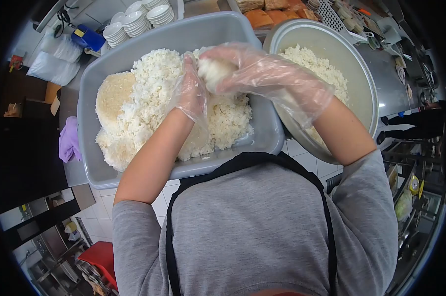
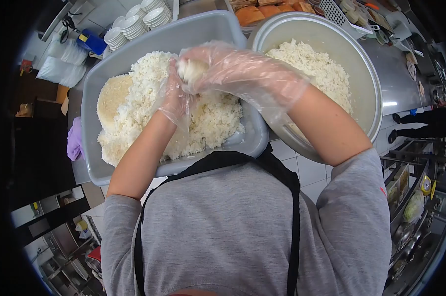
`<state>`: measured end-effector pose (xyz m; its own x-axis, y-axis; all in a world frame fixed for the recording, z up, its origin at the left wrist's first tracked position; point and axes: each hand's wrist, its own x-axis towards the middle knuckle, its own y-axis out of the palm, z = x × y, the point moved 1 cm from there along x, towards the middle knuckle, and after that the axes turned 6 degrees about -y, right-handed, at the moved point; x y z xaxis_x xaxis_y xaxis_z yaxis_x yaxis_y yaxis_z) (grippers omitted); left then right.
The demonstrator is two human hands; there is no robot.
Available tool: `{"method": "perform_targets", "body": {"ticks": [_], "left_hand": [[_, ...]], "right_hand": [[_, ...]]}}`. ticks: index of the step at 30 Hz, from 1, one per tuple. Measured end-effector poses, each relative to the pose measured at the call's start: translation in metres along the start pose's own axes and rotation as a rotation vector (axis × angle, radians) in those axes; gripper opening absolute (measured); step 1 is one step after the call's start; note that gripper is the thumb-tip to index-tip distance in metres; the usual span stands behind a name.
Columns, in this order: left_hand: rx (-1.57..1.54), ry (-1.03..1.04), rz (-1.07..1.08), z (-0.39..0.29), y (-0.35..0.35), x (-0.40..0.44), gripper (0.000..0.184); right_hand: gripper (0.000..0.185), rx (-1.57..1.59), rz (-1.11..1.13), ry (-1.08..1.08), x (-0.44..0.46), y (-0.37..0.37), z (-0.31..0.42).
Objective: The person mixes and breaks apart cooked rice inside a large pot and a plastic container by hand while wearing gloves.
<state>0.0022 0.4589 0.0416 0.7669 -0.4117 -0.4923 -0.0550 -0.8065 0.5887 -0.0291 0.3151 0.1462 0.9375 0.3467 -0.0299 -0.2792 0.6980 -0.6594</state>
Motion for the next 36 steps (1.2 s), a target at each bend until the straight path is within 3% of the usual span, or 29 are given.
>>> {"method": "perform_targets", "body": {"ticks": [2, 4, 6, 8, 12, 14, 16, 18, 22, 25, 28, 31, 33, 36], "left_hand": [[-0.08, -0.034, -0.028, -0.002, -0.003, 0.001, 0.073], [0.047, 0.016, -0.137, -0.005, -0.012, 0.009, 0.068], [0.042, -0.006, -0.076, -0.005, -0.007, 0.005, 0.067], [0.04, -0.038, -0.006, 0.0, -0.002, 0.006, 0.066], [0.029, -0.055, 0.039, 0.006, -0.005, 0.014, 0.065], [0.034, -0.049, 0.042, 0.006, -0.002, 0.008, 0.065], [0.056, -0.034, -0.033, 0.003, 0.004, 0.001, 0.067], [0.053, -0.042, -0.014, 0.005, 0.005, 0.001, 0.069], [0.103, -0.044, -0.012, 0.011, -0.002, 0.009, 0.074], [0.04, -0.1, 0.038, 0.009, 0.005, 0.0, 0.074], [0.065, -0.082, 0.041, 0.01, 0.004, 0.001, 0.073], [0.122, -0.037, 0.008, 0.015, -0.007, 0.014, 0.073], [0.11, -0.035, 0.002, 0.018, -0.008, 0.021, 0.073], [0.108, -0.045, -0.002, 0.012, 0.0, 0.01, 0.074]], "right_hand": [[0.059, -0.13, 0.097, -0.159, 0.012, 0.009, -0.021], [0.057, -0.119, 0.081, -0.168, 0.005, 0.001, -0.021], [0.057, -0.107, 0.059, -0.16, -0.01, -0.018, -0.014], [0.061, 0.214, 0.096, 0.212, -0.035, -0.051, -0.001], [0.063, -0.034, -0.137, 0.506, -0.099, -0.101, -0.057], [0.069, -0.246, 0.429, 0.921, -0.128, -0.129, -0.133], [0.068, -0.294, 0.556, 0.893, -0.182, -0.124, -0.169], [0.068, -0.018, 0.348, 0.967, -0.209, -0.09, -0.15], [0.079, 0.177, 0.202, 1.017, -0.188, -0.047, -0.107], [0.086, 0.285, 0.171, 0.967, -0.177, -0.033, -0.111], [0.085, 0.381, 0.111, 0.77, -0.152, -0.019, -0.103], [0.078, 0.453, -0.012, 0.83, -0.133, -0.009, -0.105], [0.068, 0.672, -0.054, 0.673, -0.129, -0.005, -0.101], [0.06, 0.733, -0.08, 0.564, -0.114, 0.001, -0.125]]}}
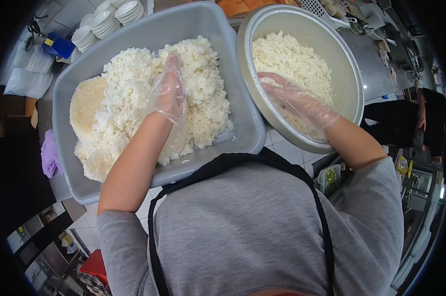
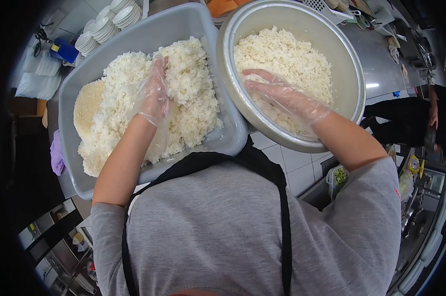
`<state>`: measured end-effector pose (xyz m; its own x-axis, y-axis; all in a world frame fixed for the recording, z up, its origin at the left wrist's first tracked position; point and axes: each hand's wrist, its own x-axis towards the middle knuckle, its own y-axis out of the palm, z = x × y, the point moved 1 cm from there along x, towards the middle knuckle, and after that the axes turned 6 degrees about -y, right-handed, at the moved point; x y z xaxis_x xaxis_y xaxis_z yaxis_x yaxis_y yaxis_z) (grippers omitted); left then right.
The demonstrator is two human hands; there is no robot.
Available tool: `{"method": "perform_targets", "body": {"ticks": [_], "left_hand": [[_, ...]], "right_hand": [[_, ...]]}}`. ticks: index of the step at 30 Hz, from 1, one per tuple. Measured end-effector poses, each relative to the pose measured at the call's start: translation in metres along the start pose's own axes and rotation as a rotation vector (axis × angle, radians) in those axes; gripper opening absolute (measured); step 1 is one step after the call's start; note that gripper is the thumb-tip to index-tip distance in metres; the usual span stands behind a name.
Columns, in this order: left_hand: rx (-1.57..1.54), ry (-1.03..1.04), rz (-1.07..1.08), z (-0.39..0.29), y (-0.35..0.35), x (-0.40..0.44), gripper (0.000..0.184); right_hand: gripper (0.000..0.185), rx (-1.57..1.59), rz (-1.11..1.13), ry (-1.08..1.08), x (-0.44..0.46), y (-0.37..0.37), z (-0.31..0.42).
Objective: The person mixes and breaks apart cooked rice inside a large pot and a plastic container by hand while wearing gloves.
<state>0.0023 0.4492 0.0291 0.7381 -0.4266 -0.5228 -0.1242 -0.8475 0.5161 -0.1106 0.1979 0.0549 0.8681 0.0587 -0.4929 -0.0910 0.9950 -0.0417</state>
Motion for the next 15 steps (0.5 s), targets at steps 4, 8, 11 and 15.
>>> {"method": "perform_targets", "body": {"ticks": [4, 8, 11, 15], "left_hand": [[-0.019, -0.022, 0.082, -0.005, 0.01, -0.011, 0.076], [0.004, 0.001, 0.054, -0.001, 0.005, -0.007, 0.077], [0.007, 0.025, 0.079, 0.0, 0.001, -0.006, 0.078], [-0.015, -0.008, 0.137, -0.001, 0.005, -0.013, 0.079]], "right_hand": [[0.058, 0.243, 0.078, -0.106, 0.016, -0.003, -0.015], [0.052, 0.195, 0.039, -0.092, 0.017, -0.006, -0.007], [0.047, 0.06, -0.103, -0.093, 0.007, 0.005, 0.024], [0.051, 0.141, -0.382, -0.125, -0.018, 0.012, 0.065]]}}
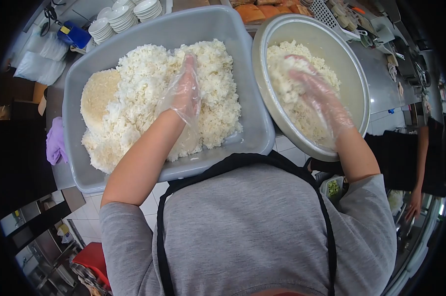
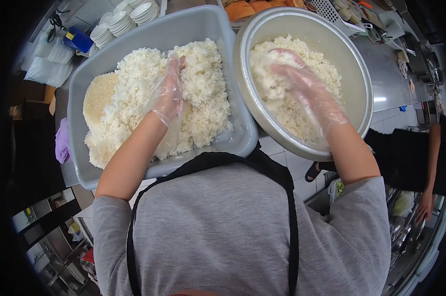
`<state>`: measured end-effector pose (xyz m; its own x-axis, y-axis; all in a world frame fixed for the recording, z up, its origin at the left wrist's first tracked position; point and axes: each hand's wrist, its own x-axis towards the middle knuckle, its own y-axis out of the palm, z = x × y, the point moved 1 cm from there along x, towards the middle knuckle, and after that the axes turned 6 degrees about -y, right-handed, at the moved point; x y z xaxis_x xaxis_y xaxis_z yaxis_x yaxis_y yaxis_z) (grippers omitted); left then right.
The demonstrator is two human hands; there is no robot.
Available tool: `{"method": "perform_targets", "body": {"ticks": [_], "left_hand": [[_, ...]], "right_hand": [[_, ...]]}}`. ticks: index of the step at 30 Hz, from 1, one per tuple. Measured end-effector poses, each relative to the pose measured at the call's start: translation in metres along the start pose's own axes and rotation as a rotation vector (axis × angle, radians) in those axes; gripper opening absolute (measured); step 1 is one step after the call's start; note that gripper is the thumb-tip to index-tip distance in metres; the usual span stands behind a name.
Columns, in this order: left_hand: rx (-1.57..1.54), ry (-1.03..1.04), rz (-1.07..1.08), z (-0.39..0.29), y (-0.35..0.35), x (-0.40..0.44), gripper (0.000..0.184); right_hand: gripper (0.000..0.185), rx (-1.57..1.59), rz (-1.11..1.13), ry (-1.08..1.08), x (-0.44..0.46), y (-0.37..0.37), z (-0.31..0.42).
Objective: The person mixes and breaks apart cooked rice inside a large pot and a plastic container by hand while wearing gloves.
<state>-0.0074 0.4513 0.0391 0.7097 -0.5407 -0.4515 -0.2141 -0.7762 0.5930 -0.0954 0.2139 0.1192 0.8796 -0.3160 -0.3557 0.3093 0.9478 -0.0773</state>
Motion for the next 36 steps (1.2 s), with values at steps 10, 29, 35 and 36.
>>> {"method": "perform_targets", "body": {"ticks": [10, 29, 35, 36], "left_hand": [[0.076, 0.021, -0.038, 0.004, 0.0, -0.005, 0.089], [0.111, -0.015, -0.008, -0.002, 0.001, -0.005, 0.077], [0.116, -0.002, -0.061, 0.003, -0.005, 0.004, 0.074], [0.115, -0.003, -0.063, 0.007, -0.013, 0.011, 0.074]], "right_hand": [[0.055, 0.076, 0.277, -0.238, -0.004, 0.039, 0.04], [0.051, -0.456, 0.125, -0.324, 0.037, -0.009, 0.037], [0.059, -0.89, -0.096, -0.137, 0.113, -0.136, -0.031], [0.059, -0.89, -0.094, -0.137, 0.116, -0.137, -0.041]]}}
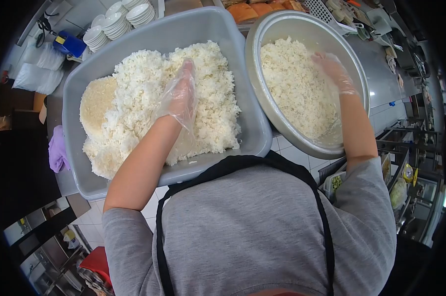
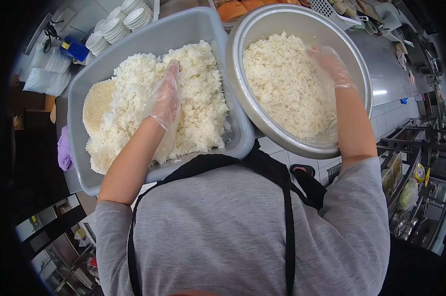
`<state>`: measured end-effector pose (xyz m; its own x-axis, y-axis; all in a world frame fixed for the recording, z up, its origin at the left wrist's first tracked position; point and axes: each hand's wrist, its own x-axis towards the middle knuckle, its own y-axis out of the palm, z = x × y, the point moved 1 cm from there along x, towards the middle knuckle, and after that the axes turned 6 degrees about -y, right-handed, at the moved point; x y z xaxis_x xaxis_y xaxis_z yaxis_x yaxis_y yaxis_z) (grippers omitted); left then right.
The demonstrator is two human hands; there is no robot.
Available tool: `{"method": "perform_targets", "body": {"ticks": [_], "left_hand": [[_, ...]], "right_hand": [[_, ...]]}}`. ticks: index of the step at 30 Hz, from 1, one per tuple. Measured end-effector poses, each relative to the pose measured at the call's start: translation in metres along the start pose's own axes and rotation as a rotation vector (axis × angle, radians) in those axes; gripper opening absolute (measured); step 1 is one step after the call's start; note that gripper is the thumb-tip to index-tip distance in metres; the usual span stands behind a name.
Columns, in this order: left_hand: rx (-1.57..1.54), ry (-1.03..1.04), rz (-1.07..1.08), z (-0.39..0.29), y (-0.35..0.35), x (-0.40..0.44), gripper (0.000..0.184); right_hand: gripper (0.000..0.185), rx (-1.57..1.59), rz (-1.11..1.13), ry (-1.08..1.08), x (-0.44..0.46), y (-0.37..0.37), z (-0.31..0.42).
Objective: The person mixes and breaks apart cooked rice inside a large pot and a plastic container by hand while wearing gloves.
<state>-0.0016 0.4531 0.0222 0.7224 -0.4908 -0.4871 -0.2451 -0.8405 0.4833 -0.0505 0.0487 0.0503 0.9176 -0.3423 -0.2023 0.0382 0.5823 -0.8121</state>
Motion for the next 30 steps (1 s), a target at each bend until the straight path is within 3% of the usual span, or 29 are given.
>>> {"method": "perform_targets", "body": {"ticks": [2, 6, 9, 11, 14, 18, 19, 21, 23, 26, 30], "left_hand": [[0.05, 0.004, -0.046, 0.013, -0.017, 0.019, 0.075], [0.055, 0.034, -0.031, 0.011, -0.011, 0.015, 0.075], [0.081, -0.059, -0.182, 0.003, 0.001, 0.005, 0.075], [0.069, -0.023, -0.109, 0.013, -0.014, 0.018, 0.074], [-0.051, -0.057, 0.079, 0.006, -0.007, 0.01, 0.075], [-0.044, -0.06, 0.113, -0.001, 0.0, -0.001, 0.075], [-0.034, -0.046, 0.074, -0.003, 0.005, -0.006, 0.075], [-0.025, -0.029, 0.033, -0.004, 0.006, -0.006, 0.075], [-0.018, -0.053, 0.019, -0.001, 0.002, -0.002, 0.076], [-0.002, -0.063, -0.025, -0.003, 0.007, -0.005, 0.077], [-0.01, -0.022, 0.06, 0.007, -0.005, 0.006, 0.076]], "right_hand": [[0.062, -0.209, -0.121, -0.034, -0.001, 0.008, -0.012], [0.066, -0.25, -0.142, -0.12, -0.004, 0.043, 0.031], [0.071, -0.09, 0.008, -0.088, -0.006, 0.054, 0.068], [0.079, 0.192, 0.25, -0.16, -0.009, 0.061, 0.077], [0.095, 0.001, 0.423, -0.263, -0.031, 0.068, 0.104], [0.103, 0.091, 0.554, -0.495, -0.03, 0.095, 0.077], [0.101, -0.2, 0.515, -0.445, -0.036, 0.105, 0.084], [0.1, -0.489, 0.467, -0.391, -0.051, 0.114, 0.096], [0.091, -0.358, 0.302, -0.416, -0.062, 0.111, 0.106], [0.077, -0.457, 0.199, -0.508, -0.05, 0.131, 0.077], [0.059, -0.453, 0.188, -0.487, -0.044, 0.129, 0.085]]}}
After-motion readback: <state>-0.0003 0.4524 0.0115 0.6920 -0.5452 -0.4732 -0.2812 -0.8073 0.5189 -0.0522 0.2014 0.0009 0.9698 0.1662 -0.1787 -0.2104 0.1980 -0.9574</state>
